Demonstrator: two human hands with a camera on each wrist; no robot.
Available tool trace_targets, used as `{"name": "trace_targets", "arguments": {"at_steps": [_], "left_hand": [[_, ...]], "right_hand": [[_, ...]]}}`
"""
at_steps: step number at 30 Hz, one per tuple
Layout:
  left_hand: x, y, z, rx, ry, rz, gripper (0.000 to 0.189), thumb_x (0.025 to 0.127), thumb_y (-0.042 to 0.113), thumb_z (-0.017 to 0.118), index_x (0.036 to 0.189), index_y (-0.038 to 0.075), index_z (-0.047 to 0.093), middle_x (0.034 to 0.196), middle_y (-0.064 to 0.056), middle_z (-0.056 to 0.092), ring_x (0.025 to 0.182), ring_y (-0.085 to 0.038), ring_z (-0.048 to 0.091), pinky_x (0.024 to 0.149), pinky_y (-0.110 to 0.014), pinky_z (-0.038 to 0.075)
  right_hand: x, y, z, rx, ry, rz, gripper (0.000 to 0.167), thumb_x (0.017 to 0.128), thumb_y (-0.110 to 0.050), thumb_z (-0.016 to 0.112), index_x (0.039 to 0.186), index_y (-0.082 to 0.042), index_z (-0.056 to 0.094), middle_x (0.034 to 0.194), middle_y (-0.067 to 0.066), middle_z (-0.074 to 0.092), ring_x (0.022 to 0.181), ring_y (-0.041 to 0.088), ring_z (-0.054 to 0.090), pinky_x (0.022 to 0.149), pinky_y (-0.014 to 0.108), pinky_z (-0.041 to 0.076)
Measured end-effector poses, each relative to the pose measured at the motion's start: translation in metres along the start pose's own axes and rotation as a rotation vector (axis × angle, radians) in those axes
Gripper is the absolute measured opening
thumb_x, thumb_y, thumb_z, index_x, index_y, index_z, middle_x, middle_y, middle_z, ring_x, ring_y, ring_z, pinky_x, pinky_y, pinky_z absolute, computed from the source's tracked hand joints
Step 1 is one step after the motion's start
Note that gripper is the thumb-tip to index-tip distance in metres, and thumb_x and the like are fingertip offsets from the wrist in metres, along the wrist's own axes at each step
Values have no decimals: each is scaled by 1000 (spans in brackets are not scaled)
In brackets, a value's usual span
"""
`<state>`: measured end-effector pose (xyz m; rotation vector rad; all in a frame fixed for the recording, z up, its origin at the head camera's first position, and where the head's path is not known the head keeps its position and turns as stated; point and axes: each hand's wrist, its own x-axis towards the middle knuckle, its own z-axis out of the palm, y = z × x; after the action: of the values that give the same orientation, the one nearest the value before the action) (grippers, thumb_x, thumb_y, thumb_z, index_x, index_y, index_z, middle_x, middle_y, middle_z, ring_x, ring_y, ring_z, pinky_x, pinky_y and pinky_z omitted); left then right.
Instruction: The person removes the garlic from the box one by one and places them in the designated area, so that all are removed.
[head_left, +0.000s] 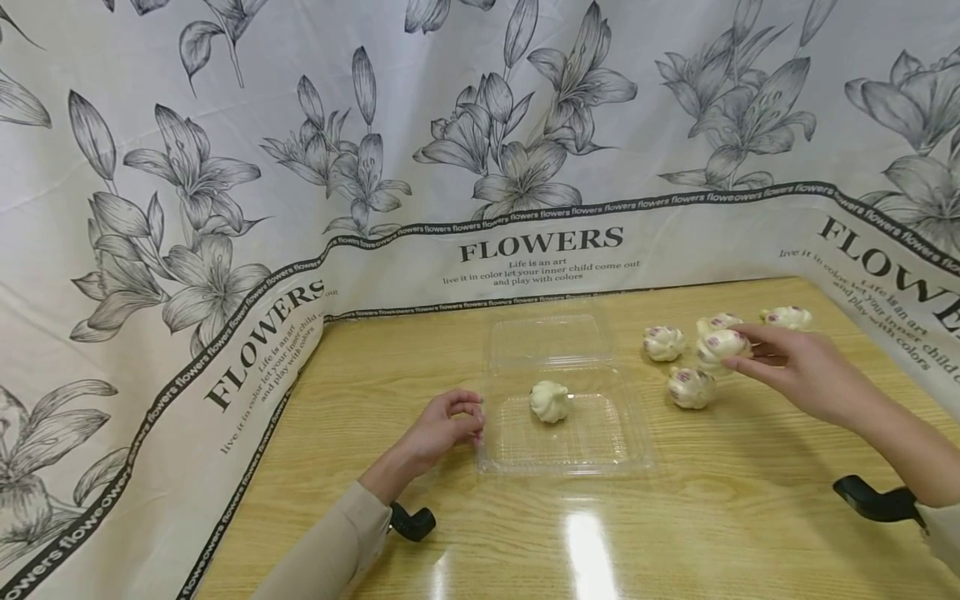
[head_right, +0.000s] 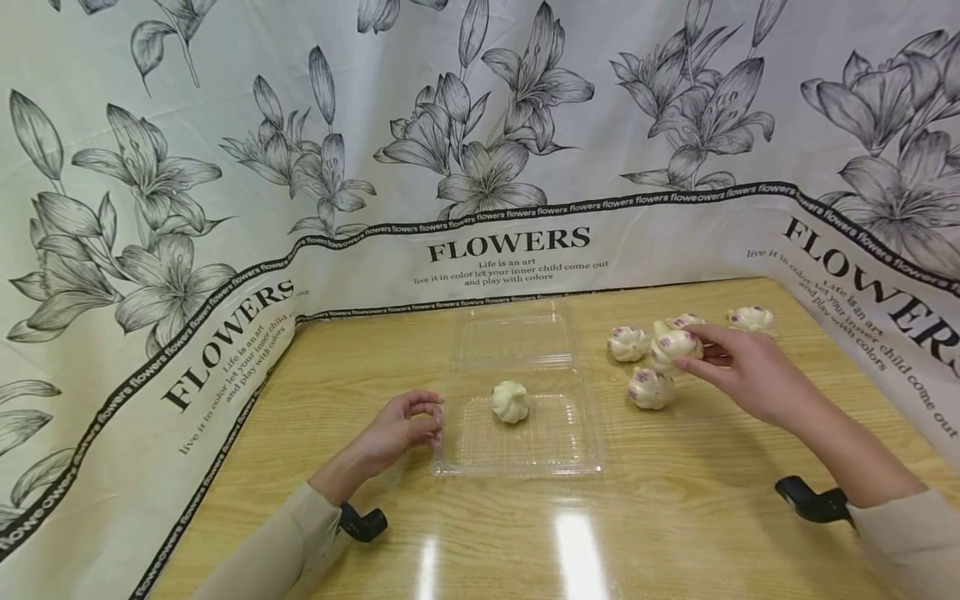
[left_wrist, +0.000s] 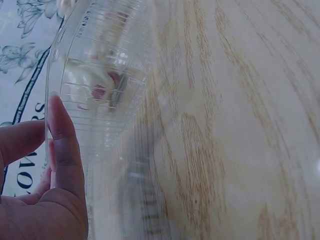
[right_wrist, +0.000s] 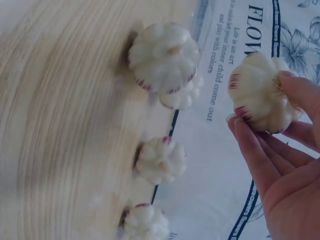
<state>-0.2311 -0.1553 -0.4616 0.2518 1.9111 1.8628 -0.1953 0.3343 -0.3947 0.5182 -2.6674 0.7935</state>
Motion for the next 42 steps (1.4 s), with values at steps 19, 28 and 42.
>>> {"name": "trace_targets", "arguments": {"at_steps": [19,28,42], "left_hand": [[1,-1,0,-9,11,0,46,99,-6,58,140,-14,40,103,-10,56,79,-18,64,72,-28,59],[1,0,0,-11,7,8,45,99,-6,57,139,-14,40,103,-10,55,80,-18,63,73,-29,58],[1,1,0,-8,7,3,44,99,-6,57,139,-14,40,102,-9,56,79,-18,63,72,-28,58]], "right_hand": [[-14,58,-1,-92,-35,83,54,91,-20,80,129,13,61,106,30,69,80,-11,54,65,18,53],[-16,75,2,-123,-94,124,57,93,-22,78,127,19,58,100,31,69,84,42,68,68,45,59],[-14,95,6,-61,-195,182,57,98,-22,71,131,20,54,114,42,61,95,54,66,81,58,57]]}}
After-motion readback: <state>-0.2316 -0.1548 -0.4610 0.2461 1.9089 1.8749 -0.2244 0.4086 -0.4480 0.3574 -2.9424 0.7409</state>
